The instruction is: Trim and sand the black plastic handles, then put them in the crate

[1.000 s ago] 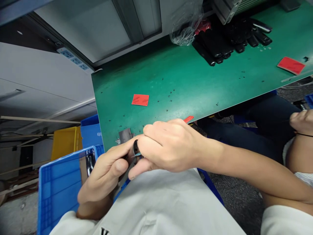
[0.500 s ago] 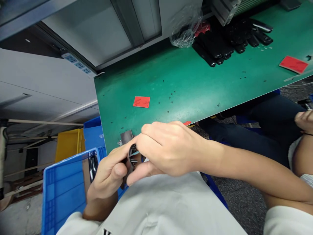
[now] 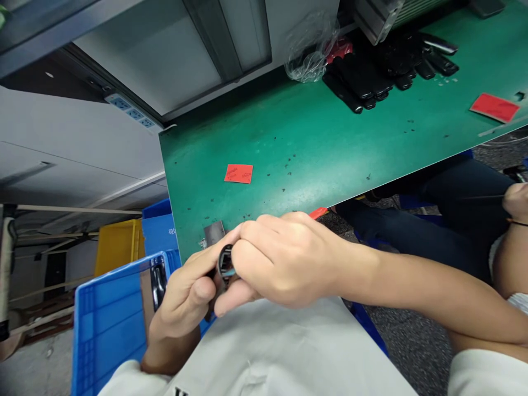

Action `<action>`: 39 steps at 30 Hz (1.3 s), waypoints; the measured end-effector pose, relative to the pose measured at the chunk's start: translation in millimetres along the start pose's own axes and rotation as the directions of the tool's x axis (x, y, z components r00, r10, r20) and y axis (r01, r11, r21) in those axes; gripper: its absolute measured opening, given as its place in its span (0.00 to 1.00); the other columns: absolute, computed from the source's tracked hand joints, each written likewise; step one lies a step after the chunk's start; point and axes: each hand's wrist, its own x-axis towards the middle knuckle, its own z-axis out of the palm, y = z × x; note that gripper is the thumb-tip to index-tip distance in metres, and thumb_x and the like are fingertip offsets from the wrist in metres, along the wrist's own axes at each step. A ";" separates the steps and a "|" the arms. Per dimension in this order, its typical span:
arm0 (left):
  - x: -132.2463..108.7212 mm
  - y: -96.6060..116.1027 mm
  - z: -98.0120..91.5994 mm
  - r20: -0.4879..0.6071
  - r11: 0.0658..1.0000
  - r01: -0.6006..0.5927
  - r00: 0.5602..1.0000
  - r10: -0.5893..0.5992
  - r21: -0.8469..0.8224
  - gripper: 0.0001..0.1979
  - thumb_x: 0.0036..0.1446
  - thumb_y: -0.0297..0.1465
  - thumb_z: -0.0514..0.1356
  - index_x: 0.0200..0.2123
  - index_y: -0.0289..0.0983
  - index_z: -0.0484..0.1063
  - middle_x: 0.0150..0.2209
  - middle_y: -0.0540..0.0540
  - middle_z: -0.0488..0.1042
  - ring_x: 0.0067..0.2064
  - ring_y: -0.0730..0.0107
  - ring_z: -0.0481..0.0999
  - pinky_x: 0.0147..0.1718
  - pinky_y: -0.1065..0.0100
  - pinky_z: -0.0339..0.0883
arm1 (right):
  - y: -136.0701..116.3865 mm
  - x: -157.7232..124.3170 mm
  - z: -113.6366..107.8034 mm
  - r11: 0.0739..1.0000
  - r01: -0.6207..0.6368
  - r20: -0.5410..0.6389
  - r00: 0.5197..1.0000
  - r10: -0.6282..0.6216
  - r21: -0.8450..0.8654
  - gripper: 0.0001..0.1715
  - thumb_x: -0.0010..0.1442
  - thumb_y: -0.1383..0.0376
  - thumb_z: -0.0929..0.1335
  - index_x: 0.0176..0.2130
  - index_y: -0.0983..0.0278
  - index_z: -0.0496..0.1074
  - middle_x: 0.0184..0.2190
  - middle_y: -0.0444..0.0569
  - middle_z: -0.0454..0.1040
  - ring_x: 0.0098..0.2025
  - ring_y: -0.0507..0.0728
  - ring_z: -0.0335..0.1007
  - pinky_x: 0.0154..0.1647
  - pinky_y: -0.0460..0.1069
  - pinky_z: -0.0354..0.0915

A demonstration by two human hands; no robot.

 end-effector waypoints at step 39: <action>-6.1 22.9 17.0 -0.236 0.931 0.313 0.906 -0.352 -0.189 0.23 0.75 0.42 0.54 0.70 0.53 0.68 0.65 0.57 0.75 0.65 0.64 0.74 0.65 0.70 0.62 | 1.1 4.9 6.4 0.952 -0.054 -0.142 0.990 0.011 -0.300 0.33 0.70 0.42 0.64 0.24 0.60 0.63 0.20 0.41 0.57 0.25 0.52 0.46 0.23 0.51 0.48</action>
